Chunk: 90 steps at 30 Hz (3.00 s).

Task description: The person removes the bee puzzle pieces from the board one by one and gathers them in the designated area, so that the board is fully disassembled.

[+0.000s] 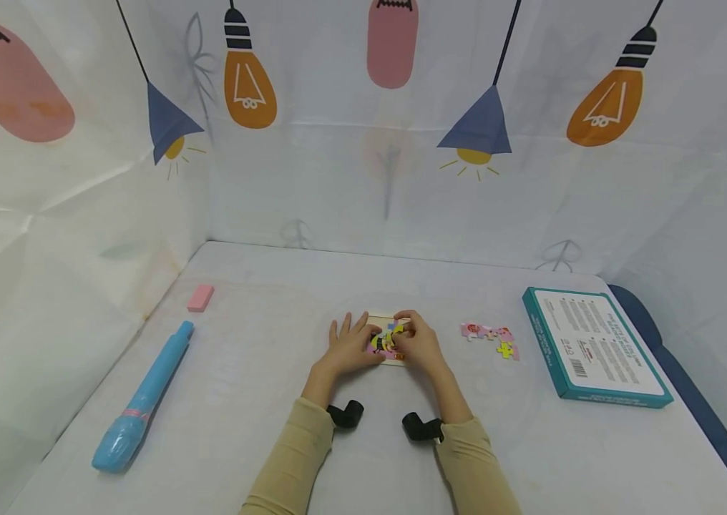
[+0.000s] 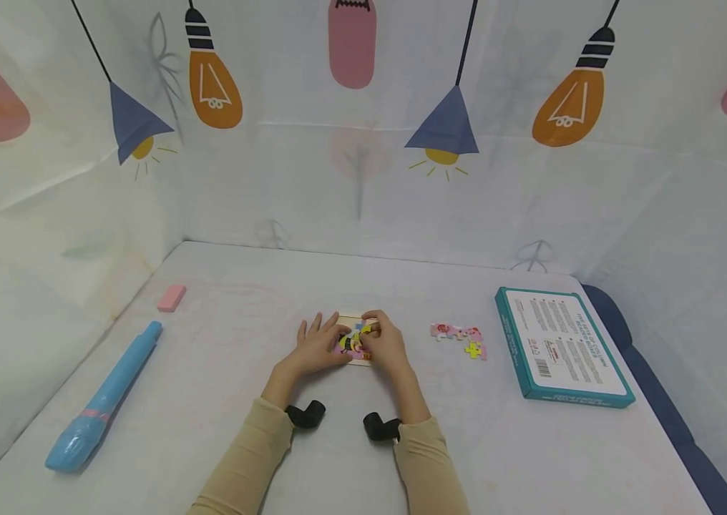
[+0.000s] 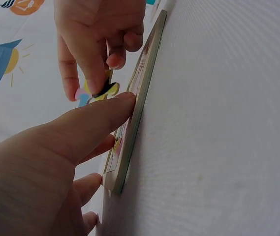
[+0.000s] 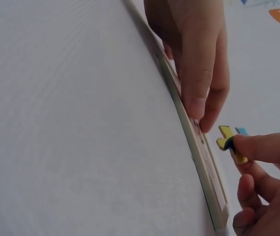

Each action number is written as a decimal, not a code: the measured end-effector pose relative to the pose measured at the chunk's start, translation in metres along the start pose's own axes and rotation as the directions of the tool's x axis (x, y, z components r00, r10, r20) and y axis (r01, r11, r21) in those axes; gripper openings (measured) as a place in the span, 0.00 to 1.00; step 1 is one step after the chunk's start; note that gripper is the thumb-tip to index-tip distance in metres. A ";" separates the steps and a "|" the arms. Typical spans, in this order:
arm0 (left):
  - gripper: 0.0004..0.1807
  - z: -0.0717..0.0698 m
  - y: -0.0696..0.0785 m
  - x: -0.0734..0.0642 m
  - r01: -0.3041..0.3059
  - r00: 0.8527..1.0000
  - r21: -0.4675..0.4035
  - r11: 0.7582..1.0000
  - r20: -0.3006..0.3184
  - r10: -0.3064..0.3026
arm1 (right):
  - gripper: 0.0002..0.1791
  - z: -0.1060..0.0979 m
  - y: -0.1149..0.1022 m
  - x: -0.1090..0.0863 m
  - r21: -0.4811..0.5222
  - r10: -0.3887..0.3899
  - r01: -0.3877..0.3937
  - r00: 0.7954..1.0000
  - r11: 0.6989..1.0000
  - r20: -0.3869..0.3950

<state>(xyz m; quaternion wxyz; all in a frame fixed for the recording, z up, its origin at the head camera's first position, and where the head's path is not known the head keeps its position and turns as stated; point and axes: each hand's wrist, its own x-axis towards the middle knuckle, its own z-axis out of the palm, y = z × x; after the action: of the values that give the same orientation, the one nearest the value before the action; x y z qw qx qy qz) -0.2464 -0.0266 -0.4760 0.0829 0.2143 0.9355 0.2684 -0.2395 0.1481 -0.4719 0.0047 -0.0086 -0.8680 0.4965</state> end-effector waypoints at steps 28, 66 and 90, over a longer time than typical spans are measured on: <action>0.30 0.003 -0.001 -0.001 -0.020 1.000 -0.021 1.000 -0.011 0.020 | 0.18 -0.091 0.034 -0.025 0.034 0.237 -0.235 0.947 0.971 -0.217; 0.31 -0.002 0.000 -0.002 -0.015 1.000 -0.004 1.000 -0.002 0.015 | 0.16 -0.102 0.049 -0.030 -0.054 0.230 -0.279 0.871 0.959 -0.434; 0.38 0.000 -0.002 -0.002 0.009 1.000 0.011 1.000 0.014 -0.009 | 0.15 -0.041 0.010 -0.016 -0.004 0.135 -0.140 0.957 0.990 -0.256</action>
<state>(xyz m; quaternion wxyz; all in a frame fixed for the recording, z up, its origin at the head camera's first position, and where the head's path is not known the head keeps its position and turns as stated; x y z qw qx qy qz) -0.2448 -0.0289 -0.4768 0.0893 0.2122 0.9374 0.2614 -0.2226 0.1886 -0.4597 0.0818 -0.1328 -0.8628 0.4808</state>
